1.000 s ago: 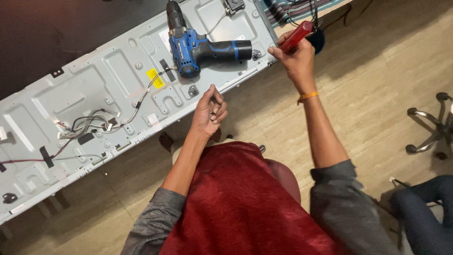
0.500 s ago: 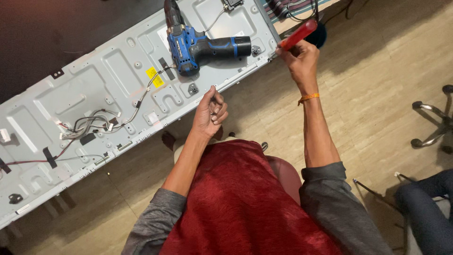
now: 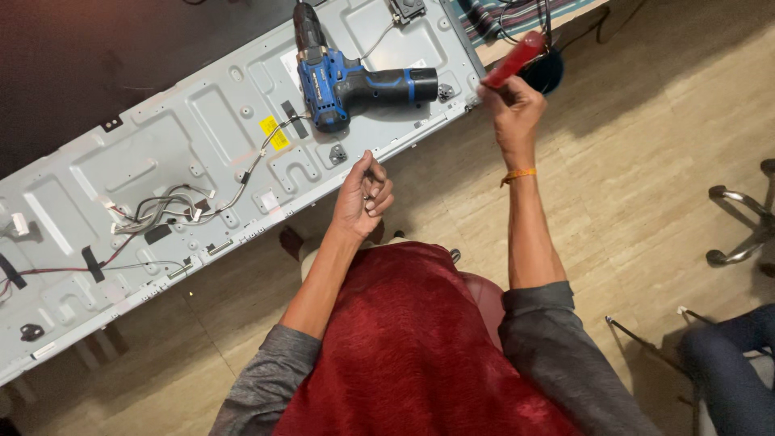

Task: The person works on the back of a disassembled flat-screen TV, using a screwdriver to remove screws and detach a metal bracket. They then use a power drill to remove additional screws and handle internal wiring.

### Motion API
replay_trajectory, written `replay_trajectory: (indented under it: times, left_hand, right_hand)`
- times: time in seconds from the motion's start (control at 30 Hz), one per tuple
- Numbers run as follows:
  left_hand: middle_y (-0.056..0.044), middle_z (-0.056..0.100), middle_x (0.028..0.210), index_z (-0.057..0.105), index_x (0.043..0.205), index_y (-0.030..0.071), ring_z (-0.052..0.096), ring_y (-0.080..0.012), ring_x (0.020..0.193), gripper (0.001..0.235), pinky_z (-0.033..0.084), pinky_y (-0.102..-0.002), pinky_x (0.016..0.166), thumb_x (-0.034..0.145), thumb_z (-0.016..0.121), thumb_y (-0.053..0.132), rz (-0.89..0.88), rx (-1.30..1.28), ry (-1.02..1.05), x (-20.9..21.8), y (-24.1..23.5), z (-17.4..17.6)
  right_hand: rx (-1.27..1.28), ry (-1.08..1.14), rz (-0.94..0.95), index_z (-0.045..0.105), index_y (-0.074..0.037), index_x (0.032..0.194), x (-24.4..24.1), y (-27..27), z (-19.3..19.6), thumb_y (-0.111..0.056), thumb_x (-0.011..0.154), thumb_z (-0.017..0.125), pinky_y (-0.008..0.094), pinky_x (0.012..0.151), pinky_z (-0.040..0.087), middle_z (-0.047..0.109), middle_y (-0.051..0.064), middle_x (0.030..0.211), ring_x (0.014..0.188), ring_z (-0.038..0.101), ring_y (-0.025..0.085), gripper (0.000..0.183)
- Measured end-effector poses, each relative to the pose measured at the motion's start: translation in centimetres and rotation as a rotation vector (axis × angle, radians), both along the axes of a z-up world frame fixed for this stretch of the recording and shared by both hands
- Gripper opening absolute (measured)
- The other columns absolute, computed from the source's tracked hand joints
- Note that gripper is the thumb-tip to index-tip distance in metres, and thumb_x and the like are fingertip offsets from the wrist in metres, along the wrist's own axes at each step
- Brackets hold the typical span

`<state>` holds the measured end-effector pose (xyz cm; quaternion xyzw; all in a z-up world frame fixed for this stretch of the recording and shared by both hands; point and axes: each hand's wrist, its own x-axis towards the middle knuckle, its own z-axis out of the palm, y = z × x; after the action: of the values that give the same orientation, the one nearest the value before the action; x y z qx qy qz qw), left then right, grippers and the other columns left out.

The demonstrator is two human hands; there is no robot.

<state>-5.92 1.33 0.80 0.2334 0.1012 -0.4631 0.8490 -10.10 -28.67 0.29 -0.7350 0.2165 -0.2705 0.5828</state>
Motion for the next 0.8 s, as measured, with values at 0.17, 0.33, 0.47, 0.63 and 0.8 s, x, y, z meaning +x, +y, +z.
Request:
replay_trajectory:
  times: [0.17, 0.33, 0.47, 0.63, 0.8]
  left_hand:
    - [0.0, 0.049, 0.058, 0.062, 0.081, 0.006, 0.036, -0.0065, 0.042, 0.04, 0.027, -0.02, 0.035, 0.106, 0.058, 0.037, 0.013, 0.043, 0.008, -0.2, -0.1, 0.1]
    - [0.0, 0.049, 0.057, 0.061, 0.082, 0.006, 0.037, -0.0065, 0.041, 0.039, 0.027, -0.02, 0.035, 0.107, 0.058, 0.036, -0.008, 0.049, -0.005, -0.6, -0.7, 0.3]
    - [0.0, 0.05, 0.058, 0.061, 0.082, 0.006, 0.037, -0.0068, 0.042, 0.039, 0.027, -0.021, 0.035, 0.107, 0.057, 0.036, -0.008, 0.049, 0.003, -0.7, -0.3, 0.4]
    - [0.0, 0.049, 0.059, 0.061, 0.082, 0.006, 0.037, -0.0071, 0.042, 0.039, 0.027, -0.021, 0.035, 0.107, 0.057, 0.036, 0.009, 0.03, 0.018, -0.8, 0.4, 0.0]
    - [0.0, 0.047, 0.059, 0.061, 0.084, 0.006, 0.036, -0.0074, 0.043, 0.039, 0.026, -0.021, 0.036, 0.107, 0.058, 0.037, 0.003, 0.032, 0.016, -0.7, 0.0, -0.1]
  right_hand:
    - [0.122, -0.083, 0.107, 0.073, 0.0, 0.109, -1.0, -1.0, -0.5, 0.006, 0.098, 0.074, 0.024, 0.09, 0.057, 0.075, 0.003, 0.104, 0.097, 0.07, 0.01, 0.013]
    - [-0.035, -0.122, -0.002, 0.071, 0.001, 0.107, -0.4, 0.7, -0.9, 0.005, 0.098, 0.079, 0.024, 0.084, 0.053, 0.068, 0.003, 0.105, 0.094, 0.064, 0.011, 0.012]
    - [-0.214, -0.011, 0.002, 0.077, 0.0, 0.105, 0.0, 1.2, 0.6, 0.002, 0.092, 0.082, 0.024, 0.078, 0.056, 0.073, 0.004, 0.098, 0.088, 0.07, 0.01, 0.014]
    - [-0.232, 0.098, 0.047, 0.079, -0.001, 0.106, 0.0, 0.0, 2.6, 0.0, 0.093, 0.082, 0.024, 0.074, 0.054, 0.078, 0.006, 0.092, 0.082, 0.07, 0.008, 0.013]
    - [-0.23, 0.087, 0.15, 0.079, -0.002, 0.11, 0.1, -0.4, 2.8, 0.0, 0.095, 0.078, 0.024, 0.078, 0.055, 0.078, 0.007, 0.096, 0.088, 0.07, 0.008, 0.015]
